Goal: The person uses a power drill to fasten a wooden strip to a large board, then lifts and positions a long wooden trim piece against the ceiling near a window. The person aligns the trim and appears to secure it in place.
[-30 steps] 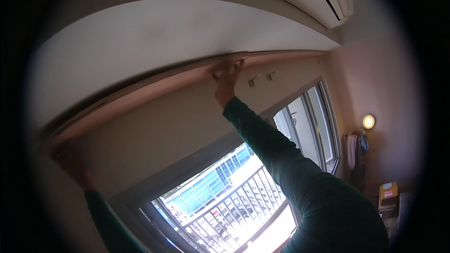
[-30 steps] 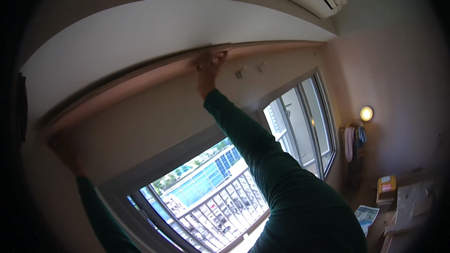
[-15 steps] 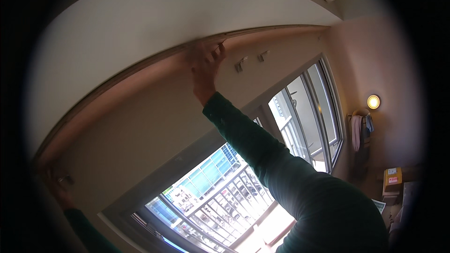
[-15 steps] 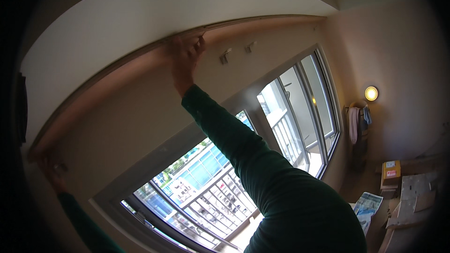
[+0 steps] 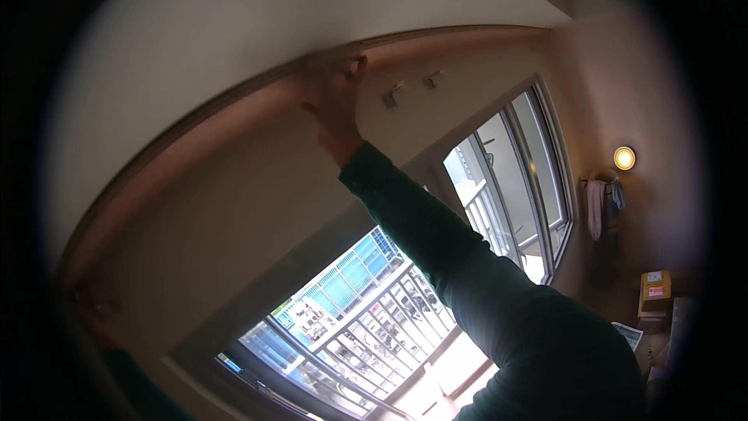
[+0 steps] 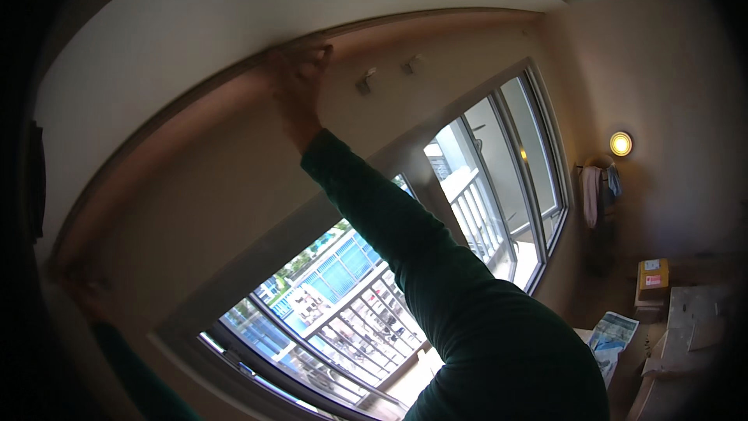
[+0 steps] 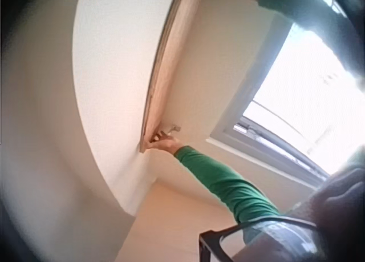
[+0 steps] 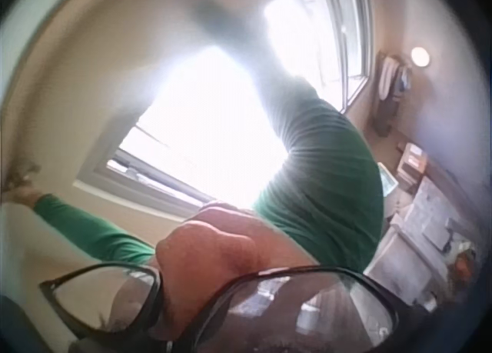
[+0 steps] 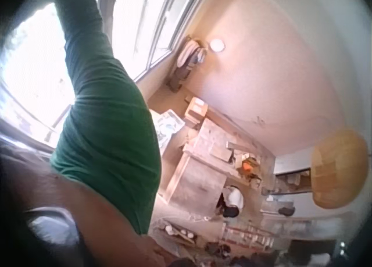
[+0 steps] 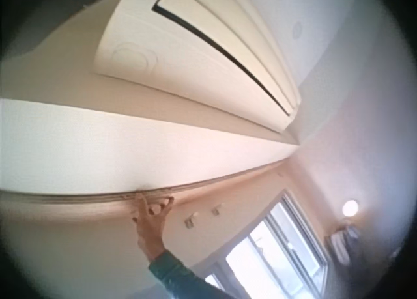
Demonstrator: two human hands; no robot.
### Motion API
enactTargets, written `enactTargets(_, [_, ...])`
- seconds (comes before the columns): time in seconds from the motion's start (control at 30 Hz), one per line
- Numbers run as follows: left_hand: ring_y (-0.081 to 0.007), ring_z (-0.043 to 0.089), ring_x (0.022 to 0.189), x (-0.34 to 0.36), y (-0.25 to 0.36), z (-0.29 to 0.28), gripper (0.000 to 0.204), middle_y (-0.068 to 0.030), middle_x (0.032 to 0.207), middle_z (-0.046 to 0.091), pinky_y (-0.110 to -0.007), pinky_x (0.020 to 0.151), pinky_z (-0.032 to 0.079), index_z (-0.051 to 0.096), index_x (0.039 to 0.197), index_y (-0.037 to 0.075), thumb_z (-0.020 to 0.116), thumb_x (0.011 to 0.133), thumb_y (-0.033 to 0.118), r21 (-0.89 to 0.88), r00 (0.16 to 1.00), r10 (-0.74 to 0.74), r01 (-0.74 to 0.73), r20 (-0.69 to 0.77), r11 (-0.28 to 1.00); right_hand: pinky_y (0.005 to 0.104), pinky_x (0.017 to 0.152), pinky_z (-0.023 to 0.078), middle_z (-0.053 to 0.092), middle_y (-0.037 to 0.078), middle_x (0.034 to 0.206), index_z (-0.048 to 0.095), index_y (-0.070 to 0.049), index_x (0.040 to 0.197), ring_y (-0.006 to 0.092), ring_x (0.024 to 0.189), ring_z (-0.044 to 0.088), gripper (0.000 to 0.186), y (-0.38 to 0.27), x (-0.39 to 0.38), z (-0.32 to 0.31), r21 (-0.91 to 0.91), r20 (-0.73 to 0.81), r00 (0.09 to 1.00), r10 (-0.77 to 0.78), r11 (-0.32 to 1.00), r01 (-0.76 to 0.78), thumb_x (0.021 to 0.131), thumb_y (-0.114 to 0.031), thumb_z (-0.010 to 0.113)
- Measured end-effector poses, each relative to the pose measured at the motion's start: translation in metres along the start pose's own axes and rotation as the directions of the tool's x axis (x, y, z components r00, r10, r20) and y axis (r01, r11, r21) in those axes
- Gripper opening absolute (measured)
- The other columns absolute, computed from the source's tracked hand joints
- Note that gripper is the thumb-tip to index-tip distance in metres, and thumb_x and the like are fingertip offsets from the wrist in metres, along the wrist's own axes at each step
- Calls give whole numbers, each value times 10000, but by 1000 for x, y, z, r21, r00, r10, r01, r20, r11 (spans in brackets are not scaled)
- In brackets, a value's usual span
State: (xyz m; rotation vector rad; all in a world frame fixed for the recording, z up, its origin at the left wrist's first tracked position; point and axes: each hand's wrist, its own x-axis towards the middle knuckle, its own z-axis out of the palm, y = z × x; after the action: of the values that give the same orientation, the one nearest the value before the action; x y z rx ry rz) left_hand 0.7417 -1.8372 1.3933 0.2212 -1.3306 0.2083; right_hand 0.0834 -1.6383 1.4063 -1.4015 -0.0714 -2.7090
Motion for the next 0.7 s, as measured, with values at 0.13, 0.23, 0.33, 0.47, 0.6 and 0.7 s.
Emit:
enactTargets(0.13, [-316, 274, 1556, 5, -2, 7, 872, -126, 1699, 245, -497, 1253, 281, 165, 1662, 153, 425, 1024, 688, -2, 1000, -13, 13, -22, 1000, 290, 714, 529, 242, 100, 1642, -102, -187, 1647, 179, 1101, 564, 1114, -8, 8, 1, 11, -100, 995, 19, 1000, -18, 957, -285, 767])
enactTargets(0.23, [-319, 275, 1554, 10, 0, -2, 875, -130, 1698, 243, -499, 1252, 282, 160, 1662, 149, 430, 1024, 684, 12, 999, -16, 16, -27, 1000, 298, 725, 529, 248, 95, 1636, -84, -190, 1645, 175, 1108, 559, 1079, -14, 2, 1, -23, -61, 994, 92, 995, -93, 965, -269, 750])
enactTargets(0.33, [-323, 276, 1552, 7, 1, -3, 878, -135, 1696, 242, -501, 1252, 282, 155, 1661, 145, 435, 1023, 680, 26, 1000, -19, 20, -23, 999, 325, 751, 528, 259, 108, 1627, -19, -193, 1641, 192, 1163, 540, 992, -16, -3, 0, -124, -100, 989, 110, 985, -122, 983, -315, 714])
enactTargets(0.47, [-327, 277, 1550, 5, 7, 9, 882, -141, 1695, 239, -503, 1251, 284, 149, 1660, 140, 441, 1023, 674, 22, 999, -10, 11, -34, 1000, 373, 806, 522, 306, 133, 1601, 82, -194, 1616, 217, 1210, 517, 910, -5, 22, -26, 103, -33, 996, 79, 992, -75, 980, -413, 694])
enactTargets(0.6, [-332, 279, 1547, 7, 12, 9, 886, -148, 1693, 237, -505, 1250, 285, 142, 1659, 134, 448, 1022, 669, 54, 999, -14, 16, -47, 998, 417, 924, 502, 359, 142, 1575, 152, -162, 1606, 233, 1275, 497, 824, -13, 15, -16, 79, -117, 988, 105, 992, -96, 1009, -415, 661])
enactTargets(0.7, [-336, 280, 1545, 8, 16, 8, 889, -152, 1692, 236, -507, 1249, 286, 137, 1659, 131, 453, 1022, 664, 64, 998, -17, 22, -64, 998, 405, 1049, 444, 376, 144, 1574, 183, -90, 1612, 242, 1336, 476, 809, -10, 12, -19, -44, -164, 986, 33, 998, -41, 1031, -415, 644])
